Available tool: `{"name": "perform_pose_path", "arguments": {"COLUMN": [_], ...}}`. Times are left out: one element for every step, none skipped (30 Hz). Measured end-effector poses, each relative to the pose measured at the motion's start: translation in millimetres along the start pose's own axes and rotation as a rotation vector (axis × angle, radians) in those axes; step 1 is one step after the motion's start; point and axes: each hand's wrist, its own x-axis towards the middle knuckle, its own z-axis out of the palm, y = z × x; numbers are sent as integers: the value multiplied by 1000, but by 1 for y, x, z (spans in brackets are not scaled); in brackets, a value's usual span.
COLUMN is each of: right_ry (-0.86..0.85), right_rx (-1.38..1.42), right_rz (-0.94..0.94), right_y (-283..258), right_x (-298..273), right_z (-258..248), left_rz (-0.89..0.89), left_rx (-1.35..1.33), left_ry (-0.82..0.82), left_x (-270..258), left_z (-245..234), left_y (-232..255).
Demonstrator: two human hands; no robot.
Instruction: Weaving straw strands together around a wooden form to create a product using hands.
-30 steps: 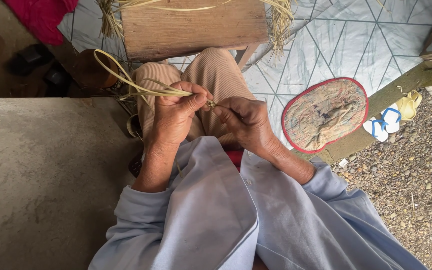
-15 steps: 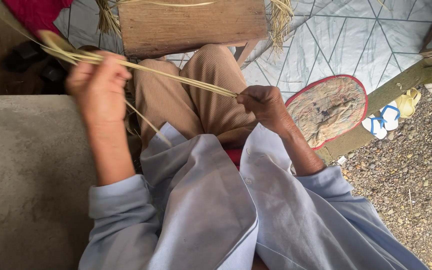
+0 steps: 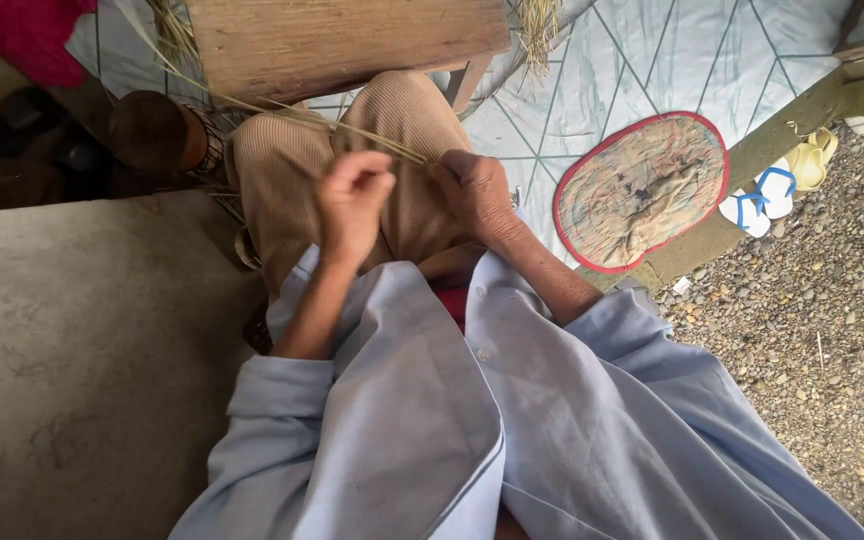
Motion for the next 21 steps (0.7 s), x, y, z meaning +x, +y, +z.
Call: {"name": "perform_pose_path", "arguments": {"right_ry": [-2, 10, 23, 25, 32, 40, 43, 73, 103, 102, 112, 123, 122, 121, 121, 131, 134, 139, 153, 121, 90], "right_rx": [-2, -31, -60, -59, -83, -109, -110, -93, -76, -76, -85, -94, -93, -117, -142, -147, -162, -177, -182, -178, -174], "right_rz": [0, -47, -95, -92, -127, -159, -156, -184, -213, -213, -231, -248, -246, -260, -274, -268, -278, -287, -280, -257, -234], "right_y": [0, 0, 0, 0, 0, 0, -6, -14, -21, -17, -13, -9, -7, -5, -3, -2, -1, 1, -1, -4, -7], "right_x": [0, -1, -2, -2, -1, -2, -5, -8, -11, -12, -14, -17, -17, -16, -14, -15, -15, -15, -16, -17, -19], "right_z": [1, 2, 3, 4, 5, 6, 1, -4, -9, -7, -6, -4, -2, -1, -1, 1, 3, 5, 1, -2, -4], "left_rz": [-2, 118, 239, 239, 266, 293, 293, 271, 249, 248, 251, 253, 251, 278, 305, 310, 312, 316, 324, 324, 324], "left_rx": [-1, 89, 178, 178, 225, 271, 269, 259, 249, 250, 233, 215, 216, 216, 216, 209, 223, 236, 228, 270, 312], "left_ry": [2, -63, -128, -131, -166, -202, -207, -195, -184, -183, -179, -176, -178, -184, -190, -199, -186, -175, -186, -152, -118], "left_x": [-2, -4, -6, -3, 0, 2, 2, 3, 3, 5, 6, 6, 4, 4, 5, 4, 3, 3, 3, 1, 0], "left_z": [7, 15, 22, 23, 25, 26, 27, 27, 27, 27, 27, 27, 25, 25, 26, 26, 26, 28, 31, 32, 33], "left_y": [-1, -2, -3, -7, -11, -15, -18, -21, -25, -26, -26, -27, -26, -25, -23, -21, -18, -16, -18, -20, -23]}}
